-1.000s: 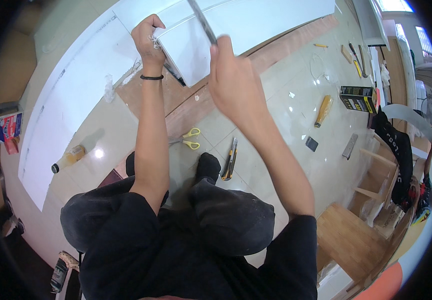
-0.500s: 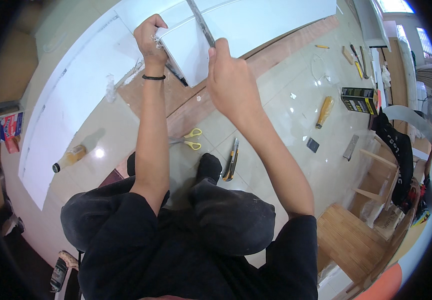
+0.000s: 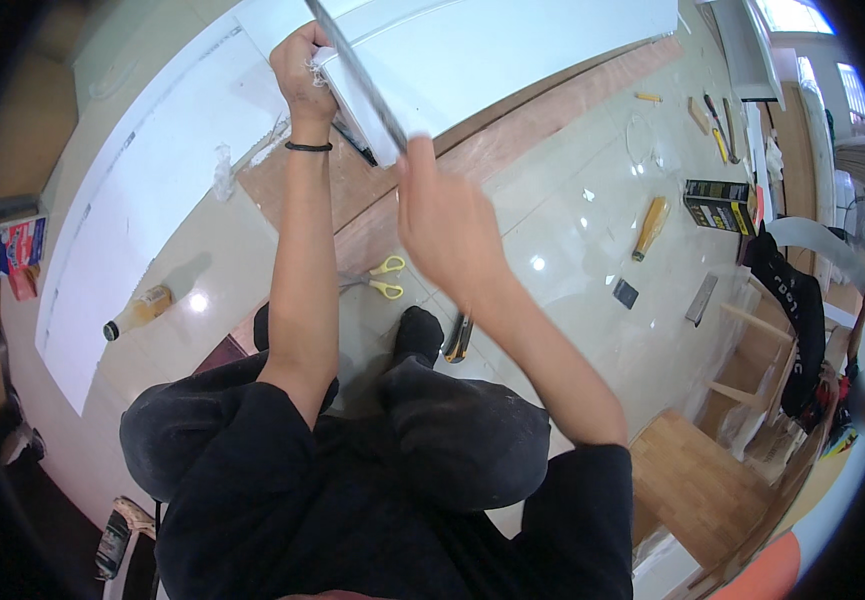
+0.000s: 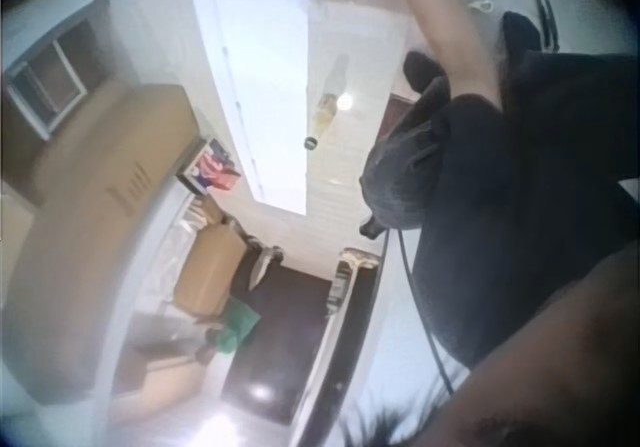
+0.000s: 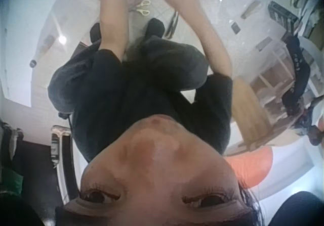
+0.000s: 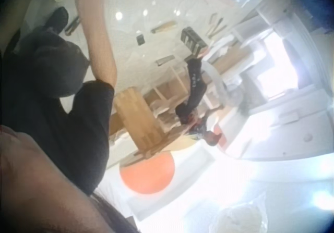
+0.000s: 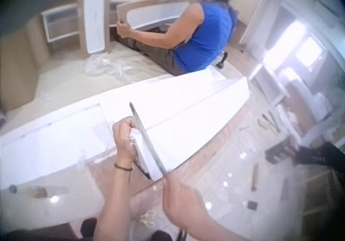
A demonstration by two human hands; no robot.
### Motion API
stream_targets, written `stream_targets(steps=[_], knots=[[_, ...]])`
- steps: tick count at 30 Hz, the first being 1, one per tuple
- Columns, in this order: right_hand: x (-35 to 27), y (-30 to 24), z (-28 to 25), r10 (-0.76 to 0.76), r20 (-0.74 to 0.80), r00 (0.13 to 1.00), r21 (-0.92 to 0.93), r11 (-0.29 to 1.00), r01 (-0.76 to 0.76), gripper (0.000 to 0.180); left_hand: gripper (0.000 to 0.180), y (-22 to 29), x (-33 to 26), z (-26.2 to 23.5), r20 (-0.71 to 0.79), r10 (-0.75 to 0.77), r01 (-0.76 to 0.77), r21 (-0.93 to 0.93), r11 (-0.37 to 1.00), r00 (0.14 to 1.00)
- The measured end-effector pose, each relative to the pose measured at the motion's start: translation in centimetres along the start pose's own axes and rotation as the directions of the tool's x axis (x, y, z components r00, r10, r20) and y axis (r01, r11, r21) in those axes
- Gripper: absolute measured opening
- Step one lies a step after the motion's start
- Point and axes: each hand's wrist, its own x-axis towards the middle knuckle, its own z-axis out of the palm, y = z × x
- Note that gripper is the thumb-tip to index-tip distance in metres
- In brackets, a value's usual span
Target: The person assembles a white drawer unit by removing protective film, marking measurements, and filing edges. They use scissors, a utility knife, a metal file, and sandpaper to prepare and smooth the drawer components.
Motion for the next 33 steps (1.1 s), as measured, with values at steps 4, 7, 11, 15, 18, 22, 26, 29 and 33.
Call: stream_targets(steps=[4,7,11,15,18,22,26,29,33], knots=[[-0.7,0.8,-0.2,0.064,0.033,0.997,0.09,0.994,-0.067,0.021,0.03,-0.2,0.1,0.0,0.008,0.108,-0.108,0.071,0.992,0.994],[1.6,1.5,0.1,-0.008,-0.074,0.997,0.077,0.997,0.013,0.019,0.031,-0.3,0.0,0.0,0.033,0.211,-0.214,0.152,0.965,0.977],[0.8,0.6,1.0,-0.036,-0.054,0.998,0.066,0.997,0.039,0.018,0.021,-0.6,0.1,-0.3,0.04,0.072,-0.074,0.061,0.995,0.997],[-1.2,0.4,0.5,0.099,0.134,0.986,0.037,0.994,-0.105,0.018,0.013,-1.3,0.4,-0.5,0.048,0.361,-0.364,0.144,0.92,0.931],[0.9,1.2,0.0,-0.095,-0.122,0.988,0.052,0.993,0.102,0.018,0.012,-1.5,0.2,-0.7,0.104,0.289,-0.3,0.119,0.947,0.952],[1.6,0.9,0.7,-0.044,-0.059,0.997,0.08,0.996,0.048,0.019,0.013,-1.2,0.0,-0.6,0.094,0.327,-0.338,0.157,0.928,0.94],[-0.5,1.1,1.1,-0.026,-0.013,1.0,0.041,0.999,0.026,0.017,0.013,-0.9,0.1,-0.5,0.055,0.332,-0.337,0.172,0.926,0.942],[0.0,2.1,1.0,-0.028,-0.06,0.998,0.047,0.998,0.031,0.017,0.014,-0.8,0.0,-0.6,0.081,0.251,-0.259,0.11,0.96,0.965],[1.2,2.1,1.3,-0.142,-0.176,0.974,0.048,0.987,0.153,0.018,0.018,-0.9,0.1,-0.7,0.104,0.148,-0.158,0.1,0.982,0.983]])
